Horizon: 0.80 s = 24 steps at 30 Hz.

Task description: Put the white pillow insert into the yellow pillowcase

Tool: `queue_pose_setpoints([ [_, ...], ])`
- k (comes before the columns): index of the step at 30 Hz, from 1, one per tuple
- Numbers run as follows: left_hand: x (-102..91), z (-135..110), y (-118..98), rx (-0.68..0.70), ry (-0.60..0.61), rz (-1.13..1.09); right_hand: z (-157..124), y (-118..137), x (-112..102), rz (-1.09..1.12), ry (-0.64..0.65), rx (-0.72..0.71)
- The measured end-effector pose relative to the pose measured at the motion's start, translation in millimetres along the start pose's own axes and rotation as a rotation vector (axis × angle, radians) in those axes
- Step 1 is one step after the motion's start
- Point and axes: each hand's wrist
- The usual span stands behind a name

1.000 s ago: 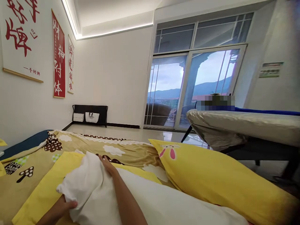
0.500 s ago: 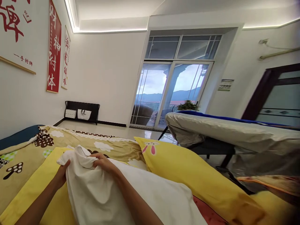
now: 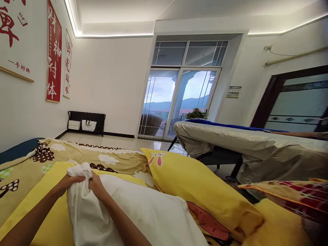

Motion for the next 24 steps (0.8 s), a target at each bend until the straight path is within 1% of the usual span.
queue_pose_setpoints([
  [2, -2.4, 2, 10, -0.033, -0.076, -0.083, -17, 10, 6, -0.085, 0.027, -0.013],
  [5, 0.2, 5, 18, -0.035, -0.127, -0.137, -47, 23, 19, -0.289, 0.164, -0.011],
  [7, 10.1, 3, 18, 0.02, -0.161, -0.149, -63, 24, 35, -0.418, 0.226, 0.068],
  [8, 17.0, 1, 16, 0.045, -0.185, -0.16, -68, 23, 45, -0.472, 0.21, 0.114],
  [9, 24.4, -3, 13, 0.055, -0.208, -0.185, -71, 21, 54, -0.519, 0.161, 0.146],
  [11, 37.8, -13, 5, 0.027, -0.219, -0.279, -70, 17, 66, -0.586, -0.017, 0.155],
  [13, 45.2, -25, -4, 0.02, -0.163, -0.372, -61, 15, 65, -0.582, -0.208, 0.094],
  [14, 45.7, -30, -9, 0.048, -0.105, -0.382, -55, 16, 58, -0.55, -0.275, 0.059],
  [15, 43.9, -35, -14, 0.094, -0.036, -0.363, -48, 18, 46, -0.501, -0.324, 0.024],
  [16, 40.0, -40, -18, 0.142, 0.026, -0.319, -41, 21, 30, -0.437, -0.362, -0.018],
  [18, 27.1, -48, -23, 0.199, 0.097, -0.211, -29, 32, -14, -0.291, -0.429, -0.119],
  [20, 10.1, -54, -24, 0.189, 0.098, -0.131, -20, 49, -68, -0.164, -0.524, -0.225],
  [21, 1.1, -57, -22, 0.168, 0.082, -0.102, -18, 60, -98, -0.132, -0.606, -0.249],
  [23, -15.9, -60, -13, 0.114, 0.055, -0.037, -17, 83, -156, -0.206, -0.776, -0.179],
  [24, -23.5, -60, -8, 0.085, 0.041, -0.001, -17, 96, -183, -0.242, -0.838, -0.188],
])
Point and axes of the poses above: each hand's wrist, its own z-axis towards the middle knuckle, its own x-axis out of the palm, y = z × x, and after that the axes turned 3 degrees about -x, right-handed
